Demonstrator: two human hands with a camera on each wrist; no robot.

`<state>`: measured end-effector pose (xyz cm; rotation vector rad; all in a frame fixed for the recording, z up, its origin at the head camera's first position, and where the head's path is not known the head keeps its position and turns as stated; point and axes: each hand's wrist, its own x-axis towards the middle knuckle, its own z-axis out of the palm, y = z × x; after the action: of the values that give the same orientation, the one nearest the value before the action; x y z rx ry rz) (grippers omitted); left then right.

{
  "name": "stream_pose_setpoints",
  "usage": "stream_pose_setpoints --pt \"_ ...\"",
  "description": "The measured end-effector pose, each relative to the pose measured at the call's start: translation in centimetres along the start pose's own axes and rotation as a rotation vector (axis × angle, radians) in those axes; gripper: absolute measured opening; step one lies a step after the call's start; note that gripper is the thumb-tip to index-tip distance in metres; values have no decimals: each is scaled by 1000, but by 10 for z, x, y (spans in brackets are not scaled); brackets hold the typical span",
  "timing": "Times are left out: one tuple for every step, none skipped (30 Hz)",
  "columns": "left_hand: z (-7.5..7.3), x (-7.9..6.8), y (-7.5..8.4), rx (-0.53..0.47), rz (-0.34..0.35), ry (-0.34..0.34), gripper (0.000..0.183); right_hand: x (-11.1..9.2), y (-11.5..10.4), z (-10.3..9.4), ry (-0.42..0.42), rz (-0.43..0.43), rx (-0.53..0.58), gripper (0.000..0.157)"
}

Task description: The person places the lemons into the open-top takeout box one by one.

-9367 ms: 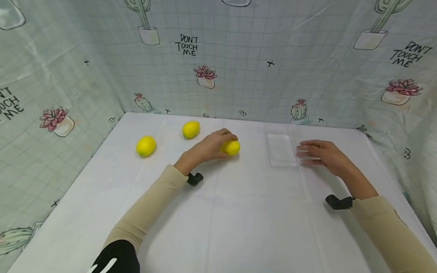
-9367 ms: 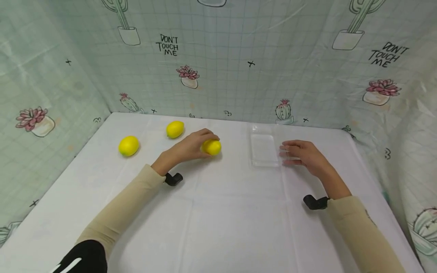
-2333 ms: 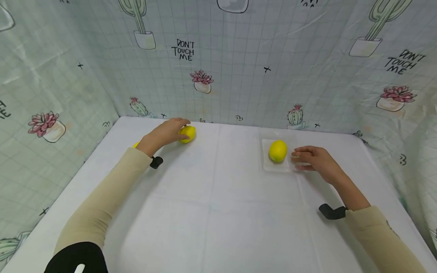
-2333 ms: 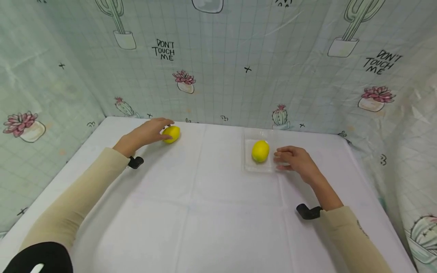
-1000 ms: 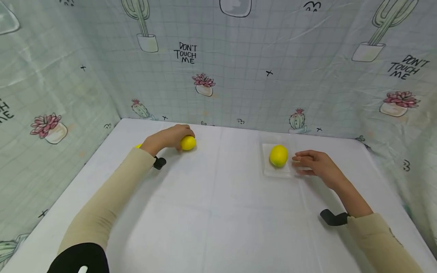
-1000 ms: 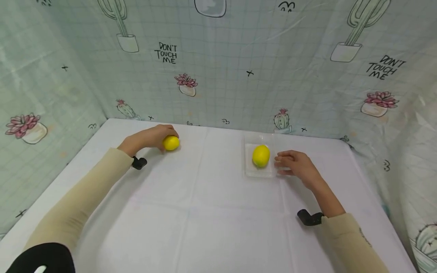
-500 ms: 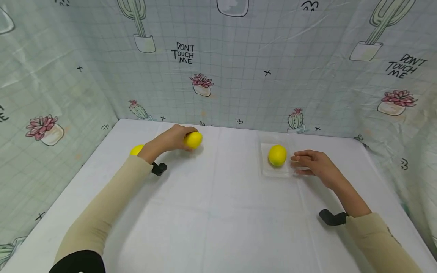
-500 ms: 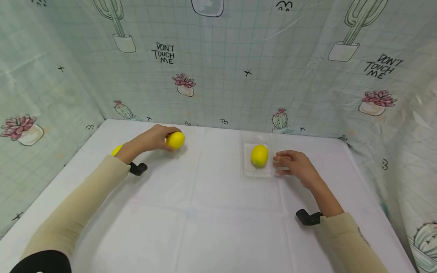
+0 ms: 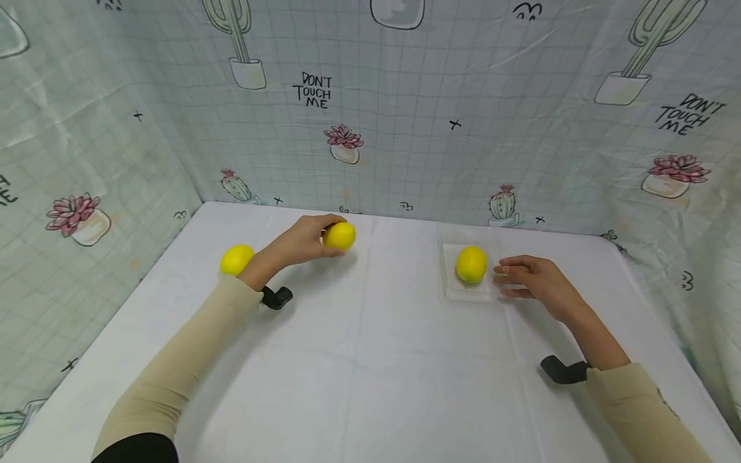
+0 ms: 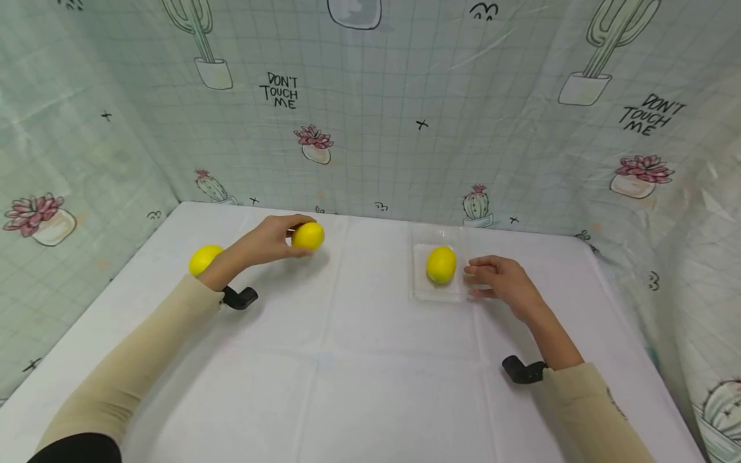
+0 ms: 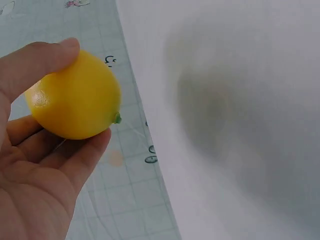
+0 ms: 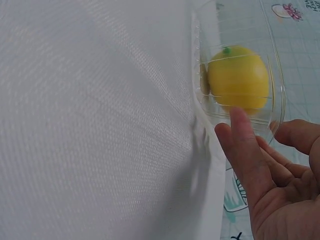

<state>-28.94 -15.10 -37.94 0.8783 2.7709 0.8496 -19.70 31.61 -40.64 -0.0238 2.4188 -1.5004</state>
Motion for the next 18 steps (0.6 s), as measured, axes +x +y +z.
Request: stream_pose_setpoints --pt "1 0 2 -5 -1 12 63 0 0 0 0 -4 2 55" --pt "1 0 3 -8 -2 23 63 0 1 -1 1 -7 2 55" --pt "2 -1 5 -13 -1 34 64 0 1 -1 2 -10 2 56" --pt "3 -1 6 -18 -1 47 65 1 1 -1 2 -13 2 56" --pt "3 -1 7 -22 0 60 65 1 2 -1 2 -14 3 56" --pt "4 -1 8 -28 -1 73 66 2 2 -1 2 -15 1 56" --pt "5 -2 9 -34 0 85 66 2 3 -1 1 -14 0 57" --pt "6 -2 10 -42 -1 94 67 3 3 -1 1 -12 -2 57" --pt "6 -2 11 -51 0 102 67 3 4 -2 0 -11 -2 56" --pt "7 -2 12 -55 1 108 68 3 4 -1 -2 -10 0 56" --pt "7 -2 14 -62 4 112 67 4 4 -1 -1 -8 -2 56" --pt "7 -3 15 -69 6 115 68 4 4 -1 -1 -6 -3 56" --pt "8 -2 16 -74 11 116 68 5 5 -1 -1 -5 -4 56" --pt "8 -2 18 -78 16 116 68 5 5 -1 0 -3 -5 57" --pt "8 -2 19 -79 23 115 69 5 5 -1 1 -2 -6 57" --pt "8 -2 20 -79 30 115 69 5 5 -2 2 -1 -7 57" --pt "8 -1 21 -82 37 115 70 5 5 -2 3 -1 -9 57" --pt "8 -1 22 -82 43 114 70 5 4 -2 2 0 -9 56"
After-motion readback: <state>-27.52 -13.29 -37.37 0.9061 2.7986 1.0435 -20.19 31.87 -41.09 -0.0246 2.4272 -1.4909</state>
